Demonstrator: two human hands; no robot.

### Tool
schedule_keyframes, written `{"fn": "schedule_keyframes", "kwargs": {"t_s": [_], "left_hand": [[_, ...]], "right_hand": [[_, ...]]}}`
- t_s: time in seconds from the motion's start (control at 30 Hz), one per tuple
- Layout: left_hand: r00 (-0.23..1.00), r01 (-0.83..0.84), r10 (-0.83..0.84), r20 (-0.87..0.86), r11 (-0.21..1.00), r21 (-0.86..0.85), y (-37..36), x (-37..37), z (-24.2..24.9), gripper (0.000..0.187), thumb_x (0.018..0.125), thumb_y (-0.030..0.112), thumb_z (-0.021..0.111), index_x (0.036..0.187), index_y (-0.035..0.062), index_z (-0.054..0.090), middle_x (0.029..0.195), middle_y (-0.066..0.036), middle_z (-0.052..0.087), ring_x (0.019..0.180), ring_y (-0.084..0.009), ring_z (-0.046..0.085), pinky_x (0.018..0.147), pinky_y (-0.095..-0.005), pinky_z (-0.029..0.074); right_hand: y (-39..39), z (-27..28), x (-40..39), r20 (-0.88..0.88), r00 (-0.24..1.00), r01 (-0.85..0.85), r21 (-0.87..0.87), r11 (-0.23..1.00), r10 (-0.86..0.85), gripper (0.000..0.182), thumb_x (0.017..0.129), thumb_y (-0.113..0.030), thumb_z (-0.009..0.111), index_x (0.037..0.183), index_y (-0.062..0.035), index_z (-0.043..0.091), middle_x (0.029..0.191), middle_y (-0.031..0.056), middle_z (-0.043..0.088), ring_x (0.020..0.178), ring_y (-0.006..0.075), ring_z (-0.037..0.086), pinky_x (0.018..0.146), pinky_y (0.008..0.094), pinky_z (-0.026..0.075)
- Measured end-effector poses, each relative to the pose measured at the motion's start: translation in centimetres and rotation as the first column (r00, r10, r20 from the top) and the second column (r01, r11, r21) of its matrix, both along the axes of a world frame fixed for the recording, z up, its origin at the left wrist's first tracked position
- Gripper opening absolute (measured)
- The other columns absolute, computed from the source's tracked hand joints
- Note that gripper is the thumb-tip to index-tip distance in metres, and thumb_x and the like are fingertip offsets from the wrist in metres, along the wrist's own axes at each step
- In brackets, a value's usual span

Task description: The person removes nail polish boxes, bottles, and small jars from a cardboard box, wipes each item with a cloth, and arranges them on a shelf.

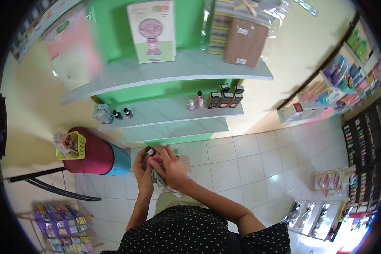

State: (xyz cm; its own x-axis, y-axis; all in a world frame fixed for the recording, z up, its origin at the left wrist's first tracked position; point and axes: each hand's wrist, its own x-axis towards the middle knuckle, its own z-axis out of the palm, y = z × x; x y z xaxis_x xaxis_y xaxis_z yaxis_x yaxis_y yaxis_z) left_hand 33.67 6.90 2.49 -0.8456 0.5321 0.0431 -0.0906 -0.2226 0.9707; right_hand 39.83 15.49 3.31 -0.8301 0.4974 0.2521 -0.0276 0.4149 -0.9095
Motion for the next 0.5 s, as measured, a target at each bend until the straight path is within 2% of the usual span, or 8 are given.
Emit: {"fn": "schedule_keyframes", "kwargs": {"t_s": [0.07,0.1,0.17,0.2,0.33,0.4,0.47,0.5], "left_hand": [[0.986,0.164,-0.165,0.034,0.986,0.028,1.5,-0.4,0.0,0.032,0.085,0.010,0.050,0.114,-0.0022,0.044,0.106,-0.008,0.052,0.096,-0.0142,0.051,0.082,-0.0250,0.041],[0.984,0.175,-0.175,0.030,0.985,0.017,2.4,-1.0,-0.3,0.032,0.085,0.010,0.050,0.114,-0.0022,0.044,0.106,-0.008,0.052,0.096,-0.0142,0.051,0.082,-0.0250,0.041],[0.960,0.280,-0.280,-0.019,0.959,-0.034,4.4,-2.7,-1.2,0.037,0.085,0.012,0.051,0.119,-0.0006,0.041,0.096,-0.005,0.055,0.087,-0.0094,0.051,0.078,-0.0233,0.043],[0.946,0.320,-0.322,0.042,0.946,0.046,5.6,-4.0,-1.4,0.035,0.085,0.015,0.051,0.116,-0.0008,0.043,0.097,-0.005,0.054,0.088,-0.0101,0.051,0.079,-0.0243,0.042],[0.915,0.369,-0.352,-0.197,0.928,0.053,11.8,-10.2,-1.1,0.031,0.084,0.017,0.054,0.109,0.0005,0.047,0.097,-0.005,0.054,0.087,-0.0109,0.050,0.079,-0.0251,0.040],[0.897,0.386,-0.371,-0.239,0.922,0.018,14.8,-12.4,-1.2,0.030,0.083,0.017,0.055,0.107,0.0008,0.048,0.096,-0.004,0.054,0.087,-0.0104,0.050,0.079,-0.0249,0.040],[0.874,0.406,-0.394,-0.283,0.914,-0.017,17.7,-14.4,-1.9,0.029,0.082,0.017,0.056,0.106,0.0012,0.049,0.094,-0.003,0.055,0.088,-0.0099,0.050,0.078,-0.0247,0.040],[0.855,0.428,-0.436,-0.283,0.899,-0.091,18.8,-14.9,-2.8,0.027,0.082,0.017,0.057,0.103,0.0011,0.051,0.091,-0.002,0.055,0.085,-0.0089,0.049,0.076,-0.0239,0.039]], "right_hand": [[1.2,0.0,1.0,-0.003,0.998,0.057,-0.014,0.998,-0.057,0.036,0.081,-0.020,0.054,0.112,-0.0034,0.044,0.103,0.0166,0.047,0.087,0.0331,0.053,0.070,0.0387,0.045],[1.8,-0.1,1.4,-0.002,0.996,0.095,-0.015,0.995,-0.095,0.037,0.081,-0.019,0.054,0.113,-0.0037,0.044,0.103,0.0171,0.047,0.088,0.0332,0.053,0.070,0.0385,0.045],[3.0,0.0,2.6,-0.001,0.992,0.129,-0.040,0.991,-0.130,0.035,0.080,-0.016,0.055,0.112,-0.0030,0.046,0.102,0.0174,0.049,0.086,0.0329,0.053,0.071,0.0381,0.044],[3.5,-0.3,3.1,0.028,0.986,0.169,-0.084,0.982,-0.167,0.034,0.080,-0.015,0.055,0.111,-0.0024,0.046,0.101,0.0172,0.050,0.085,0.0326,0.054,0.071,0.0374,0.044],[4.8,-2.6,4.9,0.064,0.957,0.289,-0.202,0.936,-0.282,0.027,0.079,-0.010,0.054,0.105,-0.0008,0.050,0.092,0.0153,0.055,0.077,0.0294,0.055,0.067,0.0341,0.043],[5.1,-3.8,5.5,0.085,0.932,0.363,-0.253,0.897,-0.353,0.023,0.079,-0.008,0.054,0.100,-0.0004,0.052,0.085,0.0135,0.056,0.072,0.0258,0.054,0.064,0.0317,0.042],[5.5,-4.8,6.1,0.102,0.919,0.394,-0.269,0.879,-0.381,0.021,0.079,-0.008,0.055,0.098,-0.0002,0.053,0.085,0.0132,0.057,0.070,0.0245,0.053,0.062,0.0311,0.042],[5.6,-5.1,6.6,0.137,0.905,0.426,-0.282,0.860,-0.403,0.020,0.078,-0.008,0.055,0.097,-0.0001,0.054,0.084,0.0130,0.057,0.068,0.0232,0.053,0.061,0.0304,0.042]]}}
